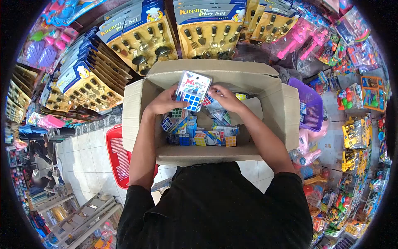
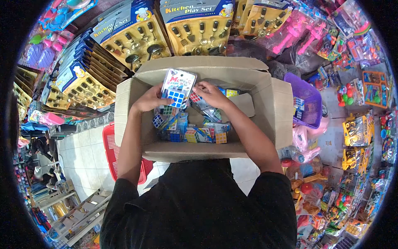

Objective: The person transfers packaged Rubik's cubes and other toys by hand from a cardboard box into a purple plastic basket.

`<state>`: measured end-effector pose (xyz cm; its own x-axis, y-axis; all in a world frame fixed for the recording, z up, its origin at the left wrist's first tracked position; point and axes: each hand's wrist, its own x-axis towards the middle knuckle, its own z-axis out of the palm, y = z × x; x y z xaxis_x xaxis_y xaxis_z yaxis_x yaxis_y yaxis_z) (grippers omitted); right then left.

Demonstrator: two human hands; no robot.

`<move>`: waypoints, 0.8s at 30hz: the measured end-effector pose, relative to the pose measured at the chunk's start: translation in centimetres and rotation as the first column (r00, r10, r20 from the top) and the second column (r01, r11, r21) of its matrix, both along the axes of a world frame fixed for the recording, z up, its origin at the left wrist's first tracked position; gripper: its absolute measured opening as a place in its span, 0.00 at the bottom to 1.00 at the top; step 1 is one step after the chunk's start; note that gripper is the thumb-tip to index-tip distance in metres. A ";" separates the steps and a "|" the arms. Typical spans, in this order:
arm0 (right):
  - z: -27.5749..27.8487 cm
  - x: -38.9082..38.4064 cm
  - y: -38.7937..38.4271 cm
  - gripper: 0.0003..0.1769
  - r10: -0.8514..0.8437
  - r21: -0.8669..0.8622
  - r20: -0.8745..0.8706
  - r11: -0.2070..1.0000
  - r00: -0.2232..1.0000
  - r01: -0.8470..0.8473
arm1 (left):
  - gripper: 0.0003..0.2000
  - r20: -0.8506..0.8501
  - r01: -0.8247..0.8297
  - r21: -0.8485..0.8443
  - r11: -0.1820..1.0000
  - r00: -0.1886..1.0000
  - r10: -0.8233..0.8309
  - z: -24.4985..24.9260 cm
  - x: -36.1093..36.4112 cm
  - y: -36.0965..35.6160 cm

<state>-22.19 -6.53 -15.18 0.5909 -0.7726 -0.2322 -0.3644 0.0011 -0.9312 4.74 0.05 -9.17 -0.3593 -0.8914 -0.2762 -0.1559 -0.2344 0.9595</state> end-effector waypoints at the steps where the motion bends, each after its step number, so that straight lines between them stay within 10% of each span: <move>1: 0.0 -0.1 0.2 0.32 -0.031 -0.029 -0.111 0.999 0.993 0.028 | 0.31 0.031 0.022 -0.040 0.999 0.999 -0.021 -0.6 0.4 0.0; 6: -6.5 -0.7 1.3 0.40 -0.045 -0.180 -0.425 0.983 0.904 -0.035 | 0.33 0.374 0.098 -0.053 0.994 0.925 -0.071 -1.6 0.8 0.2; 11: -6.0 0.0 2.8 0.39 0.028 -0.081 -0.663 0.991 0.748 -0.109 | 0.34 0.370 0.081 -0.048 0.996 0.927 -0.057 -1.6 0.6 0.7; 15: -8.8 -1.1 2.1 0.14 -0.061 -0.179 -0.565 0.983 0.823 -0.049 | 0.34 0.324 0.077 -0.065 0.995 0.945 -0.052 -1.8 0.6 0.7; 24: -1.7 -4.0 -1.7 0.10 0.061 -0.221 -0.326 0.965 0.943 -0.139 | 0.29 0.214 0.105 -0.039 0.994 0.972 -0.094 -2.2 0.8 0.3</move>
<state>-26.21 -8.26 -16.84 0.5947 -0.7688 -0.2350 -0.6243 -0.2575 -0.7375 5.56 0.39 -11.38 -0.3848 -0.8689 -0.3114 -0.3766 -0.1602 0.9124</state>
